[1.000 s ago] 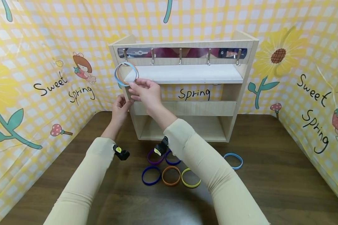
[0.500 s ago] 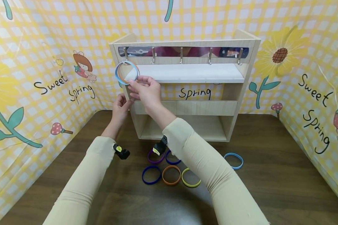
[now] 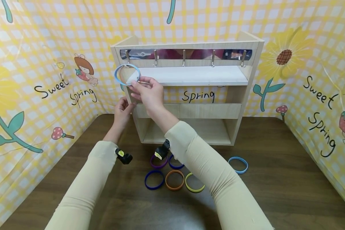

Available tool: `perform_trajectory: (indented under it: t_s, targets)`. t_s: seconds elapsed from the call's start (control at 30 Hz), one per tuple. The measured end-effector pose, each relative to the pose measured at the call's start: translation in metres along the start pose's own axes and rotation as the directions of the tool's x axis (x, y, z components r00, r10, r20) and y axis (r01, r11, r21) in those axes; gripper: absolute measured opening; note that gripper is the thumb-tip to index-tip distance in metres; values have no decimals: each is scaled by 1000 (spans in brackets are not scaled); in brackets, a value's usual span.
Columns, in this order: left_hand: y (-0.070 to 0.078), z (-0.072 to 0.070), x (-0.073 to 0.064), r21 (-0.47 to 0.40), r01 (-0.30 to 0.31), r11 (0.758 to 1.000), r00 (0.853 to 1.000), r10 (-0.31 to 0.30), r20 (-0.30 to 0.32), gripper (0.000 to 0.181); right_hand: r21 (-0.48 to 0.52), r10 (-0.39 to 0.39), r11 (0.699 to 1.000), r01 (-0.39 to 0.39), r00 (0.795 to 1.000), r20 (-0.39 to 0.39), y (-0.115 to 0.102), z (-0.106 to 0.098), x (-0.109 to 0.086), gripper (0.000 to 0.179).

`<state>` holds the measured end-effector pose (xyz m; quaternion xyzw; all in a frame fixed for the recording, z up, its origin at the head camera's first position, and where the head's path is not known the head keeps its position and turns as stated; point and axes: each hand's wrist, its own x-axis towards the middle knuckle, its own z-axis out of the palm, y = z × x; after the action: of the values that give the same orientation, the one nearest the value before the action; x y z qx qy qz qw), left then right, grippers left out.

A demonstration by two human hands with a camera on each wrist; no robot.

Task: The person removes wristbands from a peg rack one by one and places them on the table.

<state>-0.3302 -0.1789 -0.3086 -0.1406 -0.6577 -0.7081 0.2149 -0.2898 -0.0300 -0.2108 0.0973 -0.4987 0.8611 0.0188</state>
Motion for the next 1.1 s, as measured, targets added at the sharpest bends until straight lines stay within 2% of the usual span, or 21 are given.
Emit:
perform_trajectory:
  t_s: [0.37, 0.57, 0.7, 0.93, 1.1]
  targets:
    - [-1, 1, -1, -10, -17, 1000, 1000, 17, 2, 27, 55, -53, 997, 51, 998, 30, -6, 0, -3, 12]
    - [-2, 0, -1, -6, -25, 1000, 1000, 25, 6, 26, 68, -56, 996, 52, 997, 55, -11, -5, -9, 17]
    - [-1, -1, 0, 8, -35, 999, 999, 35, 2, 25, 52, -50, 998, 46, 995, 82, -15, -12, -15, 22]
    - [0, 0, 1, 8, -41, 999, 999, 41, 6, 27, -15, -25, 1000, 27, 994, 102, -19, -34, -26, 12]
    - [0, 0, 0, -4, -32, 999, 999, 32, 4, 24, -61, -3, 998, 10, 994, 110, -19, -52, -33, 15]
